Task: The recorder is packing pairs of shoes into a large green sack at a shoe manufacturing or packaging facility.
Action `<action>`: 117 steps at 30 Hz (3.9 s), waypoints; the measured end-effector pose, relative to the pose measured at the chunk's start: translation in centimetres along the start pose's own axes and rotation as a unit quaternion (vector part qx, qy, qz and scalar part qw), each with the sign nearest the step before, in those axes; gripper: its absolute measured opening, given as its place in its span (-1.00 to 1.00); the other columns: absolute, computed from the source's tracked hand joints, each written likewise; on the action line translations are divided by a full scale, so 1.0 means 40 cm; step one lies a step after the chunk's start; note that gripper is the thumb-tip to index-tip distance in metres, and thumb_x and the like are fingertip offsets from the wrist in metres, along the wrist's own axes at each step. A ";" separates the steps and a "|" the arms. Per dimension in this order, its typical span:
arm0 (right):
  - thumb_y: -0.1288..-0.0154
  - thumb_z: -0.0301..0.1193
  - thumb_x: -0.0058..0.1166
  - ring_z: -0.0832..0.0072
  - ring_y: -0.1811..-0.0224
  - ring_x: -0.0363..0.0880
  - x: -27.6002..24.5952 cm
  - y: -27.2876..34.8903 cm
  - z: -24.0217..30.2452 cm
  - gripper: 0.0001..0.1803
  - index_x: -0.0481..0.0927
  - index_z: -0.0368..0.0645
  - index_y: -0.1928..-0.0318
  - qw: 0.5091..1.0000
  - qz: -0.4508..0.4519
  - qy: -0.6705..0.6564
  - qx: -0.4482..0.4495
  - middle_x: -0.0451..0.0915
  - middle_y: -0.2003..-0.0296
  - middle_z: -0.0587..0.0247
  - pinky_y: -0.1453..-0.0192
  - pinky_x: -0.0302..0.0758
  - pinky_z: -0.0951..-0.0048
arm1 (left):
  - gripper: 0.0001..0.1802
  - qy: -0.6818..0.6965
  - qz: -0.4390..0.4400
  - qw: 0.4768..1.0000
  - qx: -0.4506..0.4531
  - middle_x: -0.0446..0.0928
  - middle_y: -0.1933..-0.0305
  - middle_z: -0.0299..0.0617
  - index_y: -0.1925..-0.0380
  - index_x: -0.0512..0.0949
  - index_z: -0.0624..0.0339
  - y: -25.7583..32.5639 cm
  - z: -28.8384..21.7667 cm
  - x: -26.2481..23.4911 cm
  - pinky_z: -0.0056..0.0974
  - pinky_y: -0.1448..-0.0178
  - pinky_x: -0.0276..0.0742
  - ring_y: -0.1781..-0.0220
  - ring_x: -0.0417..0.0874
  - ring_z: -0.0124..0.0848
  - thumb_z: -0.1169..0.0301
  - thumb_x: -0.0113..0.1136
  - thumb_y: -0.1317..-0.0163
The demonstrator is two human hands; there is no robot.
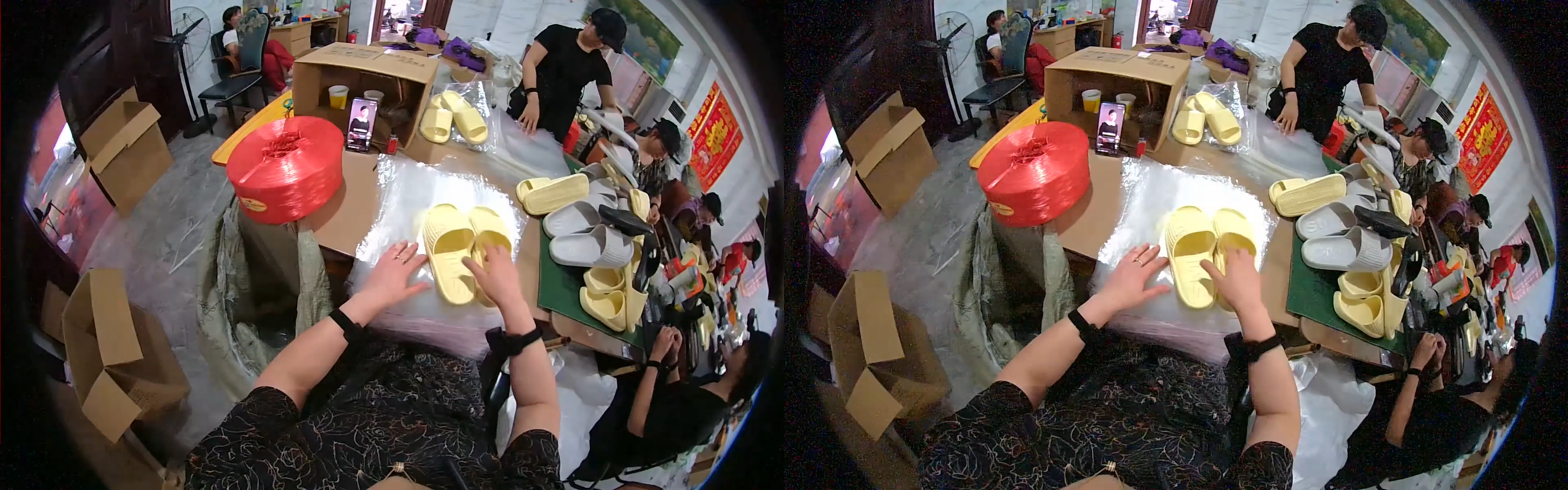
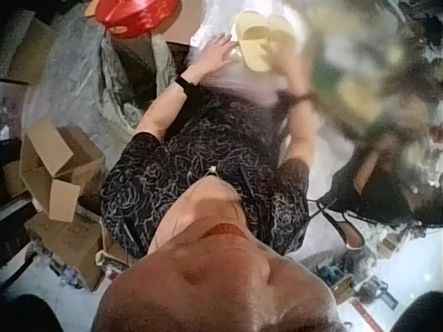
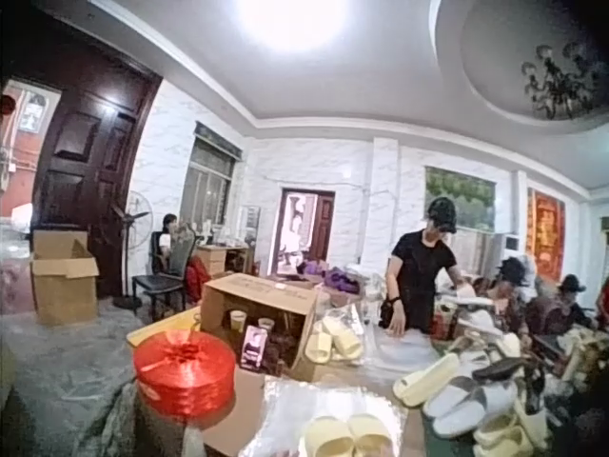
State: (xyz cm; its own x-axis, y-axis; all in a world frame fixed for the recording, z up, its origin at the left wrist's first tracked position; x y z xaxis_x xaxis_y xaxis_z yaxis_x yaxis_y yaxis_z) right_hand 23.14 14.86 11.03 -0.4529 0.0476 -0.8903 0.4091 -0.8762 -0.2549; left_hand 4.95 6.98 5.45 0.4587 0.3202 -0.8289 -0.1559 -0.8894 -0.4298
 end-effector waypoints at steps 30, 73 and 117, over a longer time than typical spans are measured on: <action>-0.34 -0.27 0.19 0.22 0.38 0.42 -0.204 0.254 -0.200 -0.63 0.53 -0.41 0.36 0.951 -0.227 -0.169 0.127 0.49 0.46 0.01 0.25 0.35 0.22 | -0.21 0.025 0.091 0.989 0.112 0.39 -0.33 0.09 -0.18 0.47 0.18 -0.060 -0.052 0.007 -0.04 -0.49 0.20 -0.40 0.33 0.07 -0.10 0.33 -0.05; -0.35 -0.26 0.05 -0.06 0.09 0.53 0.263 0.001 0.011 -0.71 0.51 -0.28 0.20 0.682 -0.011 -0.720 0.128 0.55 0.23 -0.13 0.05 0.52 0.13 | -0.56 0.072 0.045 0.979 0.185 0.40 -0.34 -0.02 -0.20 0.45 0.25 -0.023 -0.285 -0.179 -0.06 -0.54 0.15 -0.45 0.31 -0.09 0.43 0.06 -0.31; -0.28 -0.35 0.19 0.39 0.24 0.53 -0.078 0.236 -0.104 -0.84 0.69 -0.16 0.37 0.970 -0.020 -0.236 -0.054 0.72 0.26 0.26 0.12 0.47 0.46 | -0.94 0.206 -0.100 0.973 0.034 0.68 0.22 -0.17 0.33 0.62 0.23 0.203 0.013 -0.256 -0.21 0.00 0.62 0.04 0.65 -0.26 0.54 0.21 -0.20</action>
State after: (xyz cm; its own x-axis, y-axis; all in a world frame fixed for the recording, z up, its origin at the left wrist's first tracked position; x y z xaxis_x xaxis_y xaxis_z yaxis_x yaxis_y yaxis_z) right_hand 31.70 8.43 9.82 -0.7719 -0.1667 -0.6136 0.4523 -0.8221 -0.3457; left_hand -1.47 -3.34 10.26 0.7957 0.3129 -0.5185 -0.0796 -0.7947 -0.6018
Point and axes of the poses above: each hand's wrist, its own y-axis away from the middle knuckle, its own x-axis out of the palm, z = x × y, the point moved 10 cm from there along -y, towards the middle knuckle
